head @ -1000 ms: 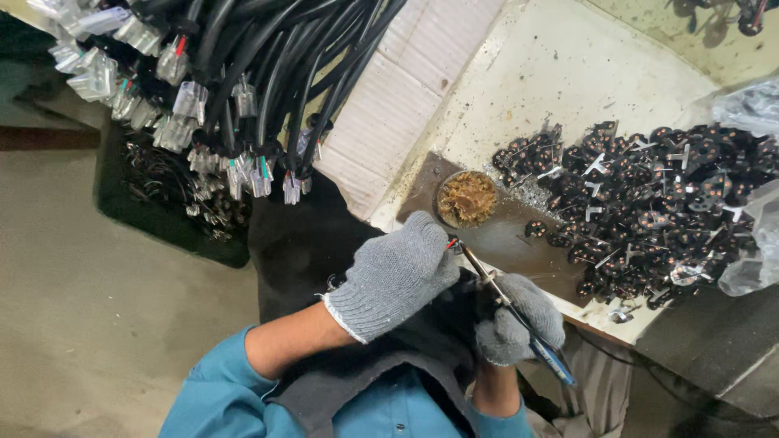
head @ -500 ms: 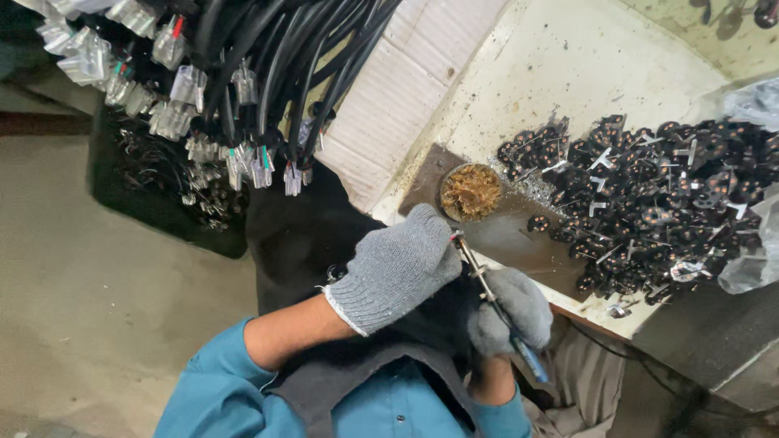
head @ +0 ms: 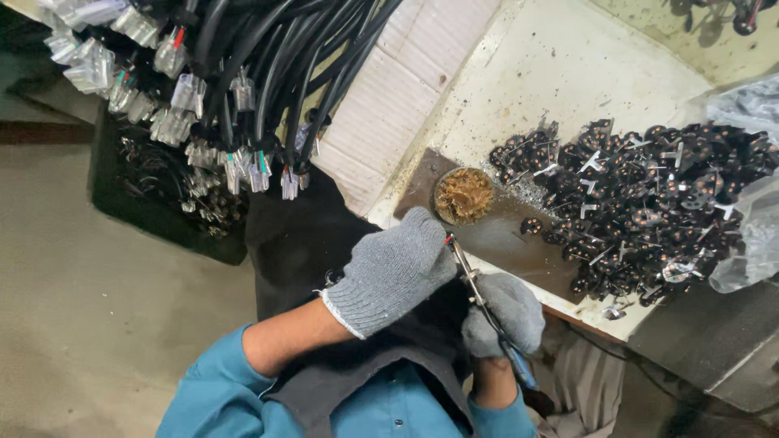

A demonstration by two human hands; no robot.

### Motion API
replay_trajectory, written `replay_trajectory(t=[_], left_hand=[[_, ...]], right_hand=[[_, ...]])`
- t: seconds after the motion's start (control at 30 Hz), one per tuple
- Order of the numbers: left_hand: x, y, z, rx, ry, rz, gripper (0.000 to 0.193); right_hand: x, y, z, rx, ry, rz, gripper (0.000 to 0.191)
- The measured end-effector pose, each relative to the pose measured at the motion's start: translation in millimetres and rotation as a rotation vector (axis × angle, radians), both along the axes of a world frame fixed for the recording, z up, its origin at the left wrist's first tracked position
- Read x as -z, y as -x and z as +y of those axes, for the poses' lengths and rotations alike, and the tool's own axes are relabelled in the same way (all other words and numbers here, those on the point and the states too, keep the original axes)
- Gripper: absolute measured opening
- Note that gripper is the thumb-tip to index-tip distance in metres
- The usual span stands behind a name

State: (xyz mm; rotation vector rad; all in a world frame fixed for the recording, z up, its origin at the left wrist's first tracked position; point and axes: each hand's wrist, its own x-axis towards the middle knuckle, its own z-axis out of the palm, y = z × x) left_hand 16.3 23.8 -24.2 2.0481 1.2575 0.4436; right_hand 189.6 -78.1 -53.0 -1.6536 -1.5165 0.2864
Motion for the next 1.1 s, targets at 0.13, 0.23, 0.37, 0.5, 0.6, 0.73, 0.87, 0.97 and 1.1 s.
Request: replay_trajectory(t=[0.13, 0.23, 0.37, 0.5, 0.6, 0.73, 0.87, 0.97, 1.1], left_hand=[[-2.3, 0.4, 1.5, -0.002, -0.027, -0.042, 0.023], [-3.5, 2.1, 2.4, 0.006, -0.027, -0.063, 0.026], [-3.4, 2.3, 2.2, 0.011, -0.021, -0.069, 0.024], [-3.6, 1.7, 1.5, 0.011, -0.002, -0.072, 0.024], [-4.1, 1.6, 1.8, 0.001, 0.007, -0.054, 0.021], [-3.8, 2.3, 2.5, 0.005, -0.016, -0.111, 0.023], [-3.3, 3.4, 1.4, -0.009, -0.008, -0.072, 0.022], [-4.2, 4.0, 0.7, -0.026, 0.006, -0.084, 0.021], [-5.3, 0.8, 3.3, -0.013, -0.003, -0.053, 0.022]], right_hand=[[-1.1, 2.1, 4.6, 0.04, -0.052, 0.1, 0.023], [-2.8, 4.0, 8.8, -0.015, -0.093, 0.086, 0.022], [-8.9, 1.2, 7.4, 0.039, -0.016, 0.303, 0.026], [-9.8, -5.3, -1.0, 0.08, 0.23, 0.478, 0.034], [3.1, -2.8, -6.2, 0.181, -0.048, 0.583, 0.037], [16.0, -1.5, -7.9, 0.143, -0.195, 0.668, 0.037], [-5.7, -9.1, 0.5, 0.204, -0.254, 0.857, 0.023], [-27.2, -8.8, 17.1, 0.434, -0.446, -0.022, 0.015], [-20.8, 4.2, 37.9, 0.535, -0.28, -0.889, 0.045]])
